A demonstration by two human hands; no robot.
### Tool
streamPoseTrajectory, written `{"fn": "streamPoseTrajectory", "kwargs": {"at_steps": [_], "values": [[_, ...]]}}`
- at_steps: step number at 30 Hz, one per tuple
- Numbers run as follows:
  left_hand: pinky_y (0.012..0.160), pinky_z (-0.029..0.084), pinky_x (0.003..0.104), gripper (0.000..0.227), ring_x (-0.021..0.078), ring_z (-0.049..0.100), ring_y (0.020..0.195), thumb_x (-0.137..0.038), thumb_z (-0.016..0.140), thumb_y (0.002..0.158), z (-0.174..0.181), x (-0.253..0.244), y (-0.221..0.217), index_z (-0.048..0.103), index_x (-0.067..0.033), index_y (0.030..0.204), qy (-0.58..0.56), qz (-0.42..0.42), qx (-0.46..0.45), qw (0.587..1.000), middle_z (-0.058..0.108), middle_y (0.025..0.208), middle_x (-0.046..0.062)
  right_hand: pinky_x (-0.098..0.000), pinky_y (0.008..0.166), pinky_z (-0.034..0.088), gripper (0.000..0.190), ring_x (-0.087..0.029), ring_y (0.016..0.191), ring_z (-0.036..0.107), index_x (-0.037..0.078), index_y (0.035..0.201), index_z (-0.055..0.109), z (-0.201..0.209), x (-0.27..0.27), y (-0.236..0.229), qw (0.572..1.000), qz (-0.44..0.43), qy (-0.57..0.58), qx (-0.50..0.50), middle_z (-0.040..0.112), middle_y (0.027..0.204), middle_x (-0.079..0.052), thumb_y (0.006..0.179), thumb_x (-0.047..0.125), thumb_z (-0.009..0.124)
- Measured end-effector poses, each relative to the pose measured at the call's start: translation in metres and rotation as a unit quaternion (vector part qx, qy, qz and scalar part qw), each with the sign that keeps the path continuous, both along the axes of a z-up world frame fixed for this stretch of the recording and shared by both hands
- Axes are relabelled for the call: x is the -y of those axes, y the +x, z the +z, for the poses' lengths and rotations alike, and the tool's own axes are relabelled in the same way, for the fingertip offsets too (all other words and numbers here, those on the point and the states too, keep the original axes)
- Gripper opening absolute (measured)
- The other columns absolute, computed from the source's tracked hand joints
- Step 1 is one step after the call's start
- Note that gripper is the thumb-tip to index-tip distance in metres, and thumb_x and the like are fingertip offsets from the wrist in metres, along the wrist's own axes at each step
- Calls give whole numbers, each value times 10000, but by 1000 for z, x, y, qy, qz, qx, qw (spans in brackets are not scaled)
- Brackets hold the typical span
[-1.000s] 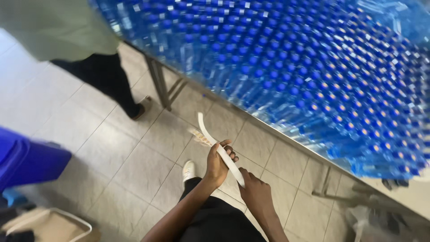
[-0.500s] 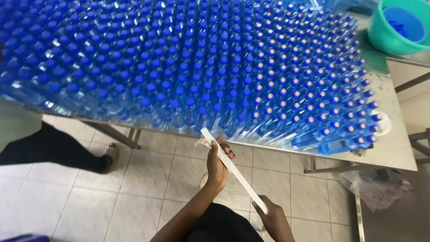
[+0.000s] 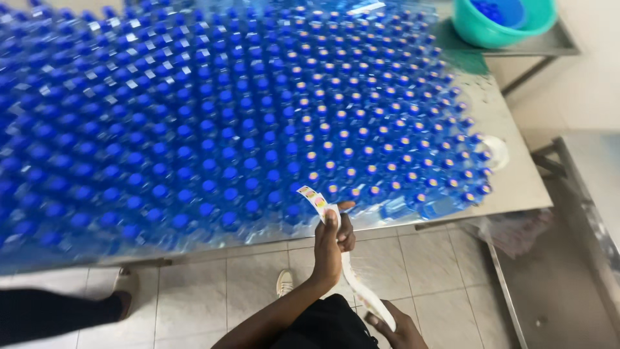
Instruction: The person walks to a table filled with blue plastic bottles and begins applying small round stickers to the caps. They peel individual stickers from a roll and press them onto the bottle tops one by one.
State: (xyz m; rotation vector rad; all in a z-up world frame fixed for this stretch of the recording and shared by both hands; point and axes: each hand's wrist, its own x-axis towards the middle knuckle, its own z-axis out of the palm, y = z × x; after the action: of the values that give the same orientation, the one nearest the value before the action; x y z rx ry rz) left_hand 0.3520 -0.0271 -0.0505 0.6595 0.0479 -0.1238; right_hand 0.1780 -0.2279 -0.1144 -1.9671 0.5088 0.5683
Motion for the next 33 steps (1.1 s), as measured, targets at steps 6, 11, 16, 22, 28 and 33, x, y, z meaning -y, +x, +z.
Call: {"fn": "streamPoseTrajectory", "kwargs": {"at_steps": [6, 11, 16, 22, 28, 33], "values": [[549, 165, 283, 686, 65, 162, 556, -629, 467, 1068, 19, 48, 5, 659, -42, 1368, 24, -185, 28, 982, 276, 700, -54, -349, 1223, 488, 690, -143, 1455, 649, 208, 1515, 681, 20, 48, 20, 986, 100, 10, 133, 704, 1582, 17, 894, 438, 873], [561, 187, 253, 791, 64, 204, 599, -658, 400, 1068, 26, 101, 8, 528, -89, 1603, 72, -286, 96, 951, 294, 709, -48, -296, 797, 554, 183, -174, 823, 697, 28, 1121, 771, 110, 56, 86, 876, -175, -40, 448, 702, 841, -81, 1078, 156, 648], [613, 222, 249, 856, 52, 257, 655, -620, 386, 1096, 22, 155, 1, 345, -37, 1723, 116, -294, 154, 936, 265, 747, -80, -297, 844, 550, 183, -143, 869, 685, 122, 1149, 766, 142, 97, 128, 885, -50, -96, 454, 715, 970, -20, 991, 215, 753], [1092, 388, 369, 879, 191, 401, 1222, -649, 368, 1068, 27, 197, 0, 365, -48, 1709, 197, -263, 122, 936, 432, 1281, 57, -305, 749, 628, 89, -189, 767, 771, 89, 944, 732, 145, 145, 137, 905, -21, 45, 422, 771, 986, -77, 973, 165, 766], [811, 609, 322, 784, 191, 742, 775, -590, 355, 1090, 17, 225, 7, 602, 41, 1485, 270, -135, 100, 948, 727, 838, 50, -257, 809, 633, 177, -146, 876, 754, 44, 1096, 732, 110, 190, 117, 886, -100, -43, 450, 783, 992, -86, 979, 166, 785], [994, 639, 414, 650, 272, 817, 1083, -512, 358, 1136, 2, 240, 0, 571, -3, 1481, 321, -78, 145, 933, 829, 1077, 111, -272, 669, 545, 255, -96, 615, 601, 84, 1288, 732, 121, 182, 118, 830, -46, -274, 484, 699, 824, -2, 1036, 86, 697]]}}
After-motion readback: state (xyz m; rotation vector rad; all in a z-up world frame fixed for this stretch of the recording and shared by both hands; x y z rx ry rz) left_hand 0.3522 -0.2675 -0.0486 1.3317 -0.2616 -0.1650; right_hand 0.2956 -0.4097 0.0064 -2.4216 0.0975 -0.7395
